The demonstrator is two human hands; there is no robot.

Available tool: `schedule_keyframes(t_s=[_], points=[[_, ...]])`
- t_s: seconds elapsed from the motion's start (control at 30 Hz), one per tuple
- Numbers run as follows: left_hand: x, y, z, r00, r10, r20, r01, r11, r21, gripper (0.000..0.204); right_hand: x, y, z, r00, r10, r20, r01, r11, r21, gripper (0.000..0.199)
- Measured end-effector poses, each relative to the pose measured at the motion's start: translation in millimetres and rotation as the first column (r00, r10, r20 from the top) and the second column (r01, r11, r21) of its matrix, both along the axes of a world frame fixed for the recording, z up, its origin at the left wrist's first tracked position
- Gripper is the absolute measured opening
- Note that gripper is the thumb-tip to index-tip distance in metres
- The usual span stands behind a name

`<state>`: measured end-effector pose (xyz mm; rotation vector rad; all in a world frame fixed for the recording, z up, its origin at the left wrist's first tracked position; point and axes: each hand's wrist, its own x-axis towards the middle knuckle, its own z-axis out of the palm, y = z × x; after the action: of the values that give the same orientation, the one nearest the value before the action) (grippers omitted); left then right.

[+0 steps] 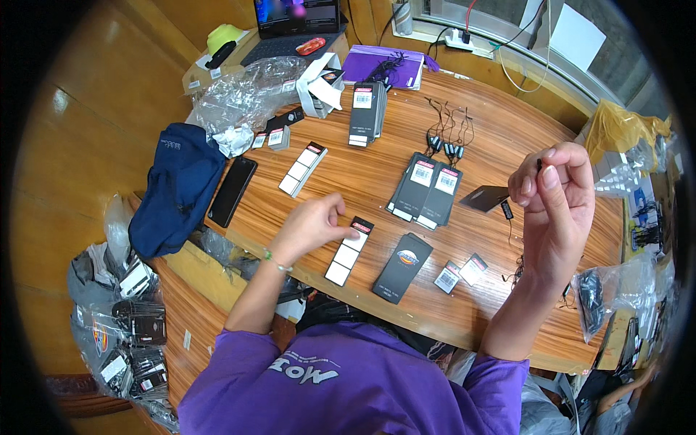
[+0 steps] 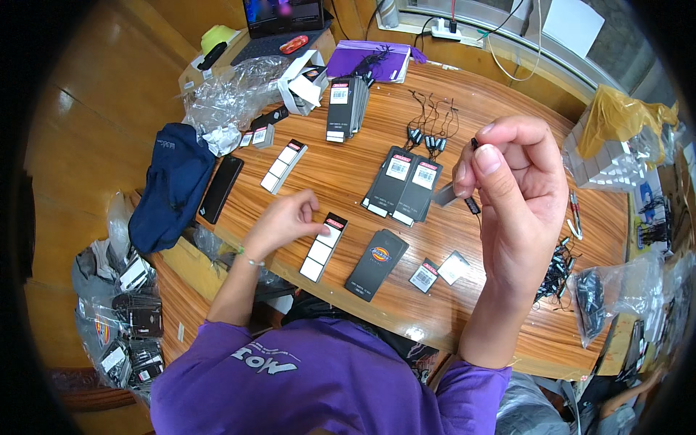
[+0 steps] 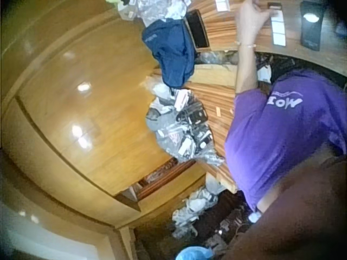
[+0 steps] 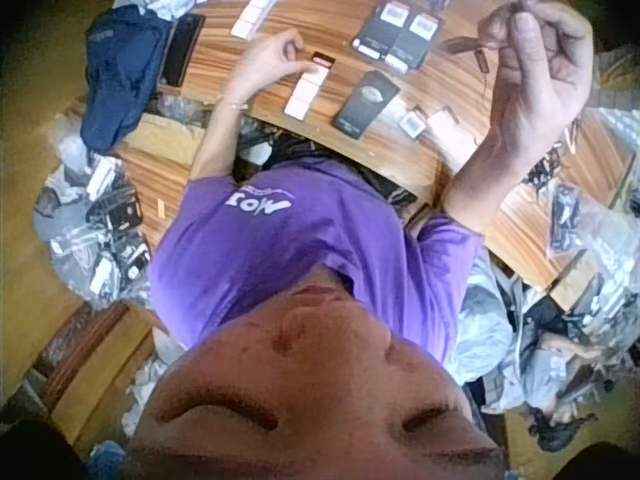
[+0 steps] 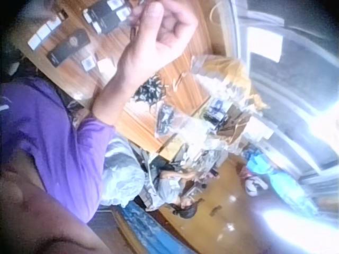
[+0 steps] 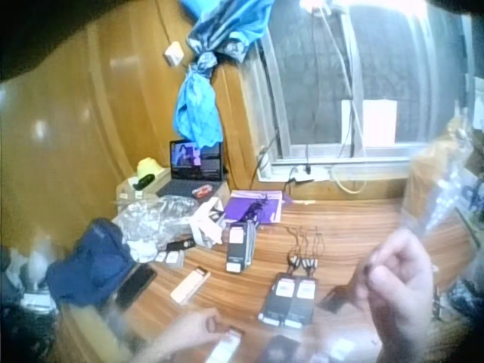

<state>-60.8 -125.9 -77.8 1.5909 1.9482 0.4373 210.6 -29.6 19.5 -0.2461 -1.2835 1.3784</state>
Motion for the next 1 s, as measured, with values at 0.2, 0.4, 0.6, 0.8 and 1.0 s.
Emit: schedule_keyframes(t_s=[0.2, 0.4, 0.6, 0.8, 1.0], points=[[-21, -7, -41, 0.928, 0.094, 0.359, -0.055, 0.991, -0.118, 0.020, 0, 0, 0, 1.000, 0.030, -0.004, -0.031, 0.999, -0.013, 0.013], [-25, -7, -36, 0.883, 0.085, 0.462, -0.033, 0.992, -0.118, 0.018, -3, 1, 0, 0.999, 0.037, -0.002, -0.037, 0.998, -0.047, 0.014], [-25, -7, -39, 0.837, 0.150, 0.527, -0.049, 0.978, -0.201, 0.018, -4, -1, 0, 0.997, 0.073, 0.029, -0.072, 0.996, -0.048, 0.015], [-24, -13, -24, 0.922, 0.083, 0.378, -0.071, 0.996, -0.045, 0.020, -5, -2, 1, 0.997, 0.045, 0.065, -0.042, 0.998, -0.043, 0.015], [10, -1, 33, 0.734, 0.011, 0.679, -0.184, 0.966, 0.183, 0.018, -13, -11, 2, 0.925, 0.086, 0.370, -0.077, 0.996, -0.039, 0.019]])
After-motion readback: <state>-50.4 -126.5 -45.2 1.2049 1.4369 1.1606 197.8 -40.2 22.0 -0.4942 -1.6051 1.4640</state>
